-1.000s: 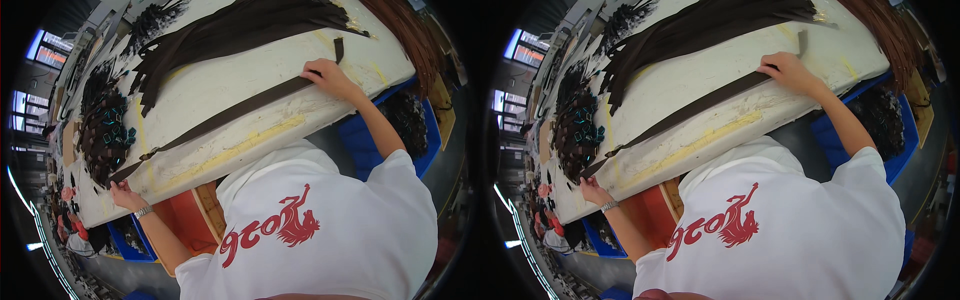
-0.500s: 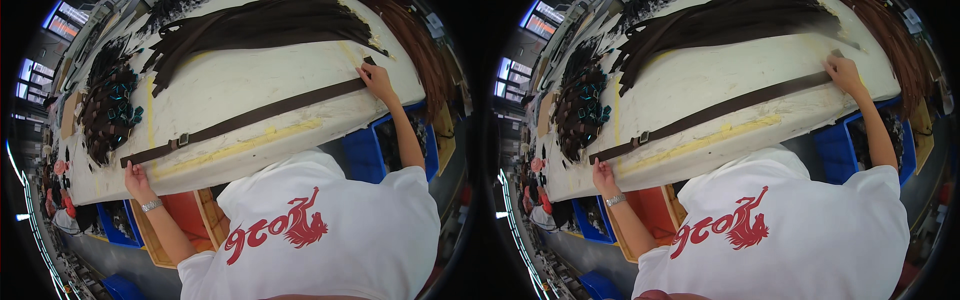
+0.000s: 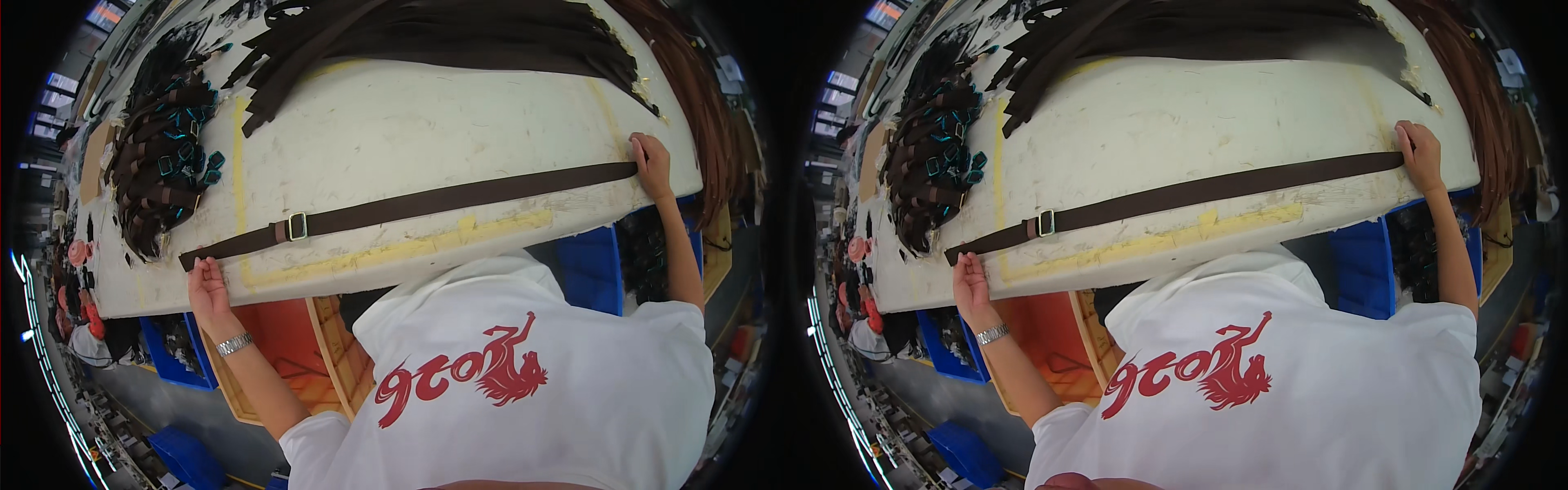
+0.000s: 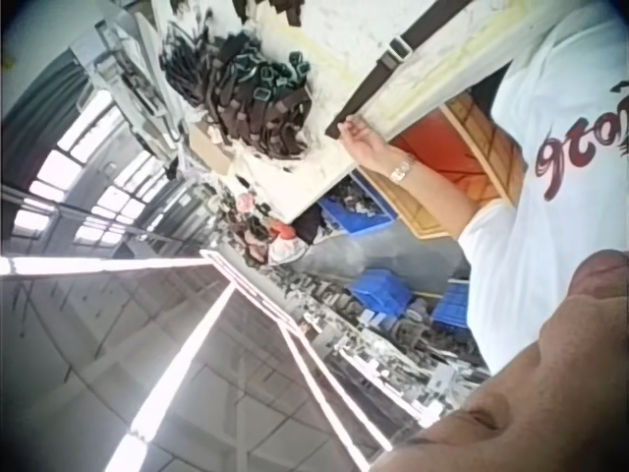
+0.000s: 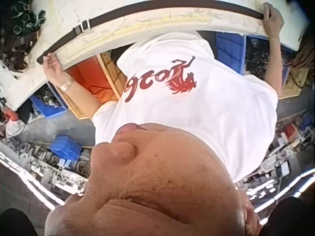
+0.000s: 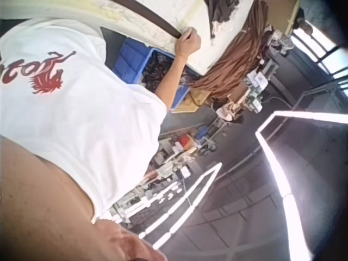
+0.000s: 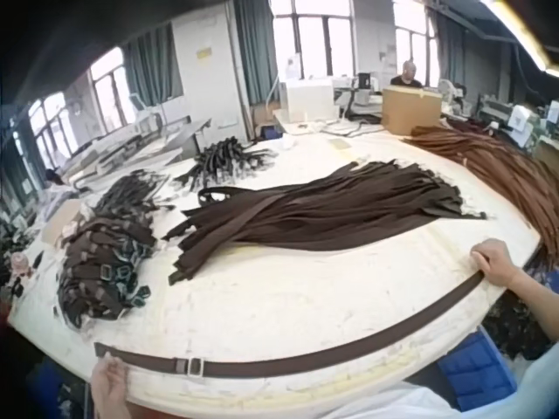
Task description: The person assembles brown leather belts by hand at a workbench. They thread the belt strap through a metal buckle, fold the end, and secure it with a metal keeper. The person handles multiple belts sequentially, placing finished units on the table.
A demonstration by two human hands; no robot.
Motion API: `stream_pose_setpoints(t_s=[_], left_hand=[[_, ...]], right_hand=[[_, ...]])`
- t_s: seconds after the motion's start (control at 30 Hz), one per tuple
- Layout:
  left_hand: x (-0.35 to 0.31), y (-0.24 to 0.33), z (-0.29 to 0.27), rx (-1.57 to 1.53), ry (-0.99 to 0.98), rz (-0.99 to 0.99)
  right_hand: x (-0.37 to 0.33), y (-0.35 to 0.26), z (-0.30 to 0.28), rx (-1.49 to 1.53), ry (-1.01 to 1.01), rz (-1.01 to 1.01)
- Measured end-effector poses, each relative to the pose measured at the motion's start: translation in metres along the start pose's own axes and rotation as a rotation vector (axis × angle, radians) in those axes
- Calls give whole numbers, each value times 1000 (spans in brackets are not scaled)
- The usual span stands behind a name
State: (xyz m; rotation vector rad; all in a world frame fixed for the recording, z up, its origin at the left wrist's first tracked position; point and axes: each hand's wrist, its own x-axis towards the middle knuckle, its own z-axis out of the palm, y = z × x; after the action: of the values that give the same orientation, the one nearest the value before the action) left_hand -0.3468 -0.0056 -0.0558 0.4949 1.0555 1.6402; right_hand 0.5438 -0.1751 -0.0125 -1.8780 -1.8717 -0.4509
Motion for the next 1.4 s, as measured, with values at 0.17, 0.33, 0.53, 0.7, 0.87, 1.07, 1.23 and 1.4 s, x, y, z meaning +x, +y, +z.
stream_pose_setpoints(t_s=[0.17,0.33,0.53,0.7,0.87,1.07,1.23,1.4], left_hand=[[16,3,-26,-12,31,-33],[26,5,-32,-20,53,-58],[29,-1,-27,53,53,-67],[26,-3,-21,117,60,-53],[19,-5,-11,202,67,-22],[8,-9,7,203,71,12],[7,-8,16,257,150,24],[-13,-14,77,731,205,269]], right_hand=[[-6,33,6,-47,-100,147],[11,56,-5,-50,-55,190],[10,101,-20,-195,-130,203],[11,104,-26,-267,-129,161],[16,129,-31,-350,-244,276],[29,86,-5,-208,64,62],[68,-83,16,173,7,-102],[103,-267,45,617,-180,-573]])
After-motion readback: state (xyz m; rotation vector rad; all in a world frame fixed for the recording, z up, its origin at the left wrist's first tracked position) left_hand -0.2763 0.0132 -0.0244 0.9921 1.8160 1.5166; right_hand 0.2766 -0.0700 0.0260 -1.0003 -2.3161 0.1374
